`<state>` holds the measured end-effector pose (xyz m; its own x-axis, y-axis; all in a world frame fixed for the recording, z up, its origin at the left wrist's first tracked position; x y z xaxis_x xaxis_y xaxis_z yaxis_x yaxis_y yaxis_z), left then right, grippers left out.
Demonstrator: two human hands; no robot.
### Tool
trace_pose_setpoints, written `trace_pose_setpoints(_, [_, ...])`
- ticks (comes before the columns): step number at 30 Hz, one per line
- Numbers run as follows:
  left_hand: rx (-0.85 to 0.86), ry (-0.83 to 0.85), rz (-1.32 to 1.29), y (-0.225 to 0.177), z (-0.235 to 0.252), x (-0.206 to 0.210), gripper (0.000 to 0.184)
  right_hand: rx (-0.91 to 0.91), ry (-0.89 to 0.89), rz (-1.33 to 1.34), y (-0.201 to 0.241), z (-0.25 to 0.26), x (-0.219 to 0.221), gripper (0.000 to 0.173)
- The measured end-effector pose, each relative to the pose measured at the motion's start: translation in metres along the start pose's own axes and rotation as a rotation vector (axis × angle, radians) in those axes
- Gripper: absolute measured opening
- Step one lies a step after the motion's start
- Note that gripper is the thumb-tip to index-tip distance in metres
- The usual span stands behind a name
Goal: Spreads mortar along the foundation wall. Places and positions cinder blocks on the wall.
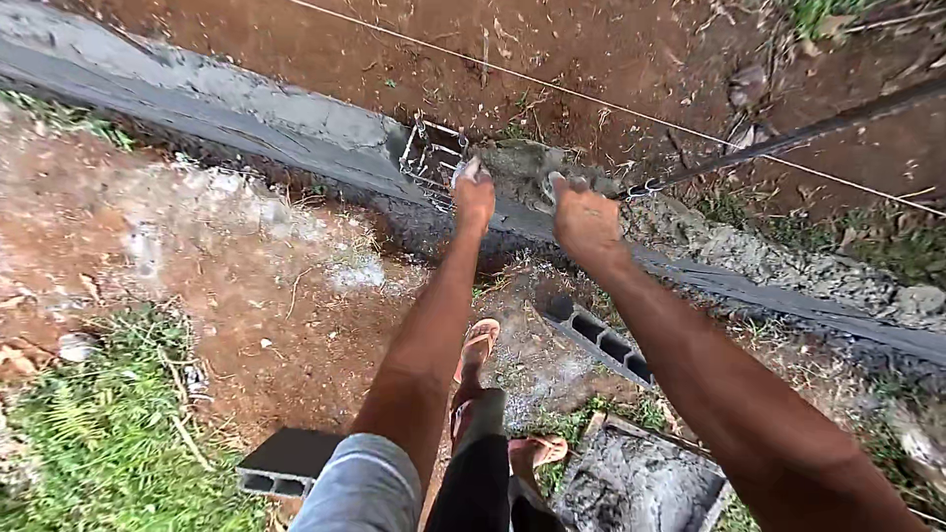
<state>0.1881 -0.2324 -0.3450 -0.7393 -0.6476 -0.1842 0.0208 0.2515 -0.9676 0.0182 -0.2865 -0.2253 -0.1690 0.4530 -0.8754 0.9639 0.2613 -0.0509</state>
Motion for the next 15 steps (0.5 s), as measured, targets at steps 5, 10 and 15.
trace_pose_setpoints(5, [0.054,0.103,0.229,0.0,-0.008,0.003,0.054,0.013,-0.026,0.125,-0.008,0.008,0.045,0.053])
trace_pose_setpoints(10, [0.096,0.204,0.336,-0.012,-0.022,0.009,0.054,0.007,-0.036,0.364,0.002,-0.003,0.057,0.054])
trace_pose_setpoints(15, [0.269,0.253,0.476,-0.027,-0.018,0.004,0.046,0.12,-0.066,0.49,-0.027,-0.024,0.057,0.055])
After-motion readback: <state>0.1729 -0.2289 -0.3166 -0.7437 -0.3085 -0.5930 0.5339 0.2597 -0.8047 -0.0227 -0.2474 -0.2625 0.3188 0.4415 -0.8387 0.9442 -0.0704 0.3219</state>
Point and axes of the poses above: each hand's wrist, its own z-axis towards the middle knuckle, its own x-axis out of the palm, y = z × x, the point moved 8 cm from there along z, towards the middle knuckle, and after that the axes turned 14 degrees about x, right-handed, at the moved point
